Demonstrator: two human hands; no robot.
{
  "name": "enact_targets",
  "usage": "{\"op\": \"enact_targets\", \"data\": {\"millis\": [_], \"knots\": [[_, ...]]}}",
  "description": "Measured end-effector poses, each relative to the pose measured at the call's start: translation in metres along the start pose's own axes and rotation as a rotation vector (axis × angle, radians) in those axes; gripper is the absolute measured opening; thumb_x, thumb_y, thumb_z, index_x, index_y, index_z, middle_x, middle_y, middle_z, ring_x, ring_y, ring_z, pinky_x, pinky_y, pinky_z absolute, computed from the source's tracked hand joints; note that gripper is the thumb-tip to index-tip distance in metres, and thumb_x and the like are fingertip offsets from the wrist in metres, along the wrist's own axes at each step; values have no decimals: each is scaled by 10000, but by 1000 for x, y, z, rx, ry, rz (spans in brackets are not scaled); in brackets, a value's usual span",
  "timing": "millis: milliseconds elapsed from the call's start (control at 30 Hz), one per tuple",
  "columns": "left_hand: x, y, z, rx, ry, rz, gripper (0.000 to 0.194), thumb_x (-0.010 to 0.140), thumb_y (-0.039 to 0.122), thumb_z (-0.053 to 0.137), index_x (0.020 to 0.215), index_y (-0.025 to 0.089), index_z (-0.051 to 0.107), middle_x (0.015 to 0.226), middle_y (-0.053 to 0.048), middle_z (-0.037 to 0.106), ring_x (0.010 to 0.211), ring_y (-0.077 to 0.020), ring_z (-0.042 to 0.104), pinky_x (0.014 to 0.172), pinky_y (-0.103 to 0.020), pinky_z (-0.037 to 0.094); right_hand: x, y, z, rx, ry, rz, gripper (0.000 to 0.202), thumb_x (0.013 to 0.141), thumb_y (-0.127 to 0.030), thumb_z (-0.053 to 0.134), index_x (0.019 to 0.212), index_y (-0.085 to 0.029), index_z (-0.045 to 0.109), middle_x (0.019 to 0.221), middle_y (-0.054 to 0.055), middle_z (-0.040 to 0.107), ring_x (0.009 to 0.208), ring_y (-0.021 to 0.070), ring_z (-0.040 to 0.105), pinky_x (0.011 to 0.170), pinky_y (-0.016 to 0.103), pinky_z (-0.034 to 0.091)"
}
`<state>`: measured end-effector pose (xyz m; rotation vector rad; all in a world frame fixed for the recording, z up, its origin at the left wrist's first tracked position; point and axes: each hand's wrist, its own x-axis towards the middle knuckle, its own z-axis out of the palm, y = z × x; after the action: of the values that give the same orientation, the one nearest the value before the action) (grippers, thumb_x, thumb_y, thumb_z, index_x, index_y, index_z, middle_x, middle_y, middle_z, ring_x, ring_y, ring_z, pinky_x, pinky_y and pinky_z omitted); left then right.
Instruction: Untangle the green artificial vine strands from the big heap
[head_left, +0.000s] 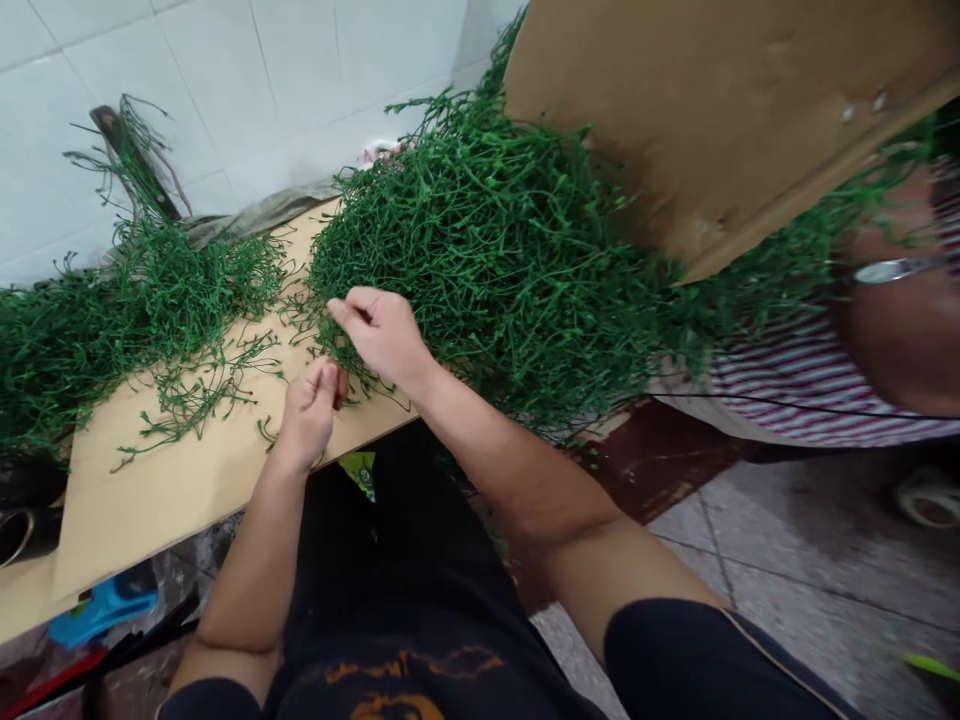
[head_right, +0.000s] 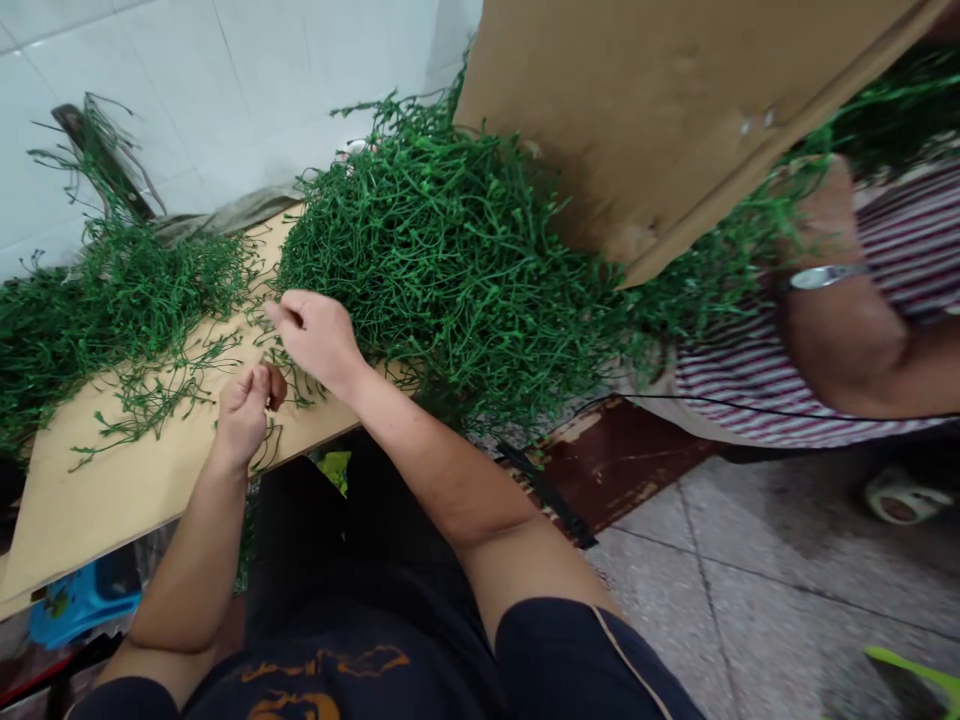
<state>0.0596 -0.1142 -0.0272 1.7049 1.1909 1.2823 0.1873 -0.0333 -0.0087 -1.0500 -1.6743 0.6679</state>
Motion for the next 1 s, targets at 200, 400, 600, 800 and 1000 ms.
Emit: {"op": "enact_targets", "data": {"millis": [200, 400, 600, 800, 1000], "knots": [[-24, 4, -11, -38, -64, -68, 458, 862, 547, 392, 578, 192, 450, 498, 23, 377, 447, -90, 331, 431, -260, 259, 26, 24, -39, -298, 259, -16, 379, 915, -382, 358, 585, -196, 381, 599, -15, 325, 593, 108, 360, 616, 283, 338], [7, -8, 0, 75, -8, -71, 423, 872, 521, 379, 657, 184, 518, 578, 6, 478, 515, -100, 412, 514, -248, 349, 29, 23, -57, -641, 194, -109, 306, 891, -402, 419, 961, -143, 566, 953, 117, 482, 911, 210, 489, 792, 397, 393], [20, -23, -12, 662, 32, -28, 240, 818, 304, 532, 1007, 175, 604, 1048, -105, 595, 1018, -232, 529, 921, -382, 401, 16, 38, -71, -760, 308, -98, 216, 841, -323, 509, 873, -151, 636, 978, 169, 539, 1032, 296, 441, 822, 468, 345], [-4, -42, -96, 1011, 375, -235, 372, 736, 309, 622, 1082, 177, 587, 1143, -134, 536, 1135, -299, 477, 1000, -437, 348, -5, 20, -55, -593, 109, -245, 185, 837, -254, 470, 799, -176, 633, 829, 105, 589, 878, 242, 510, 839, 444, 369], [-13, -51, -135, 1211, 377, -453, 387, 734, 327, 605, 1103, 213, 602, 1202, -164, 543, 1170, -360, 457, 936, -510, 360, -20, -9, 27, -449, -333, -409, 207, 854, -237, 452, 886, -162, 643, 924, 98, 614, 917, 225, 505, 871, 414, 384]]}}
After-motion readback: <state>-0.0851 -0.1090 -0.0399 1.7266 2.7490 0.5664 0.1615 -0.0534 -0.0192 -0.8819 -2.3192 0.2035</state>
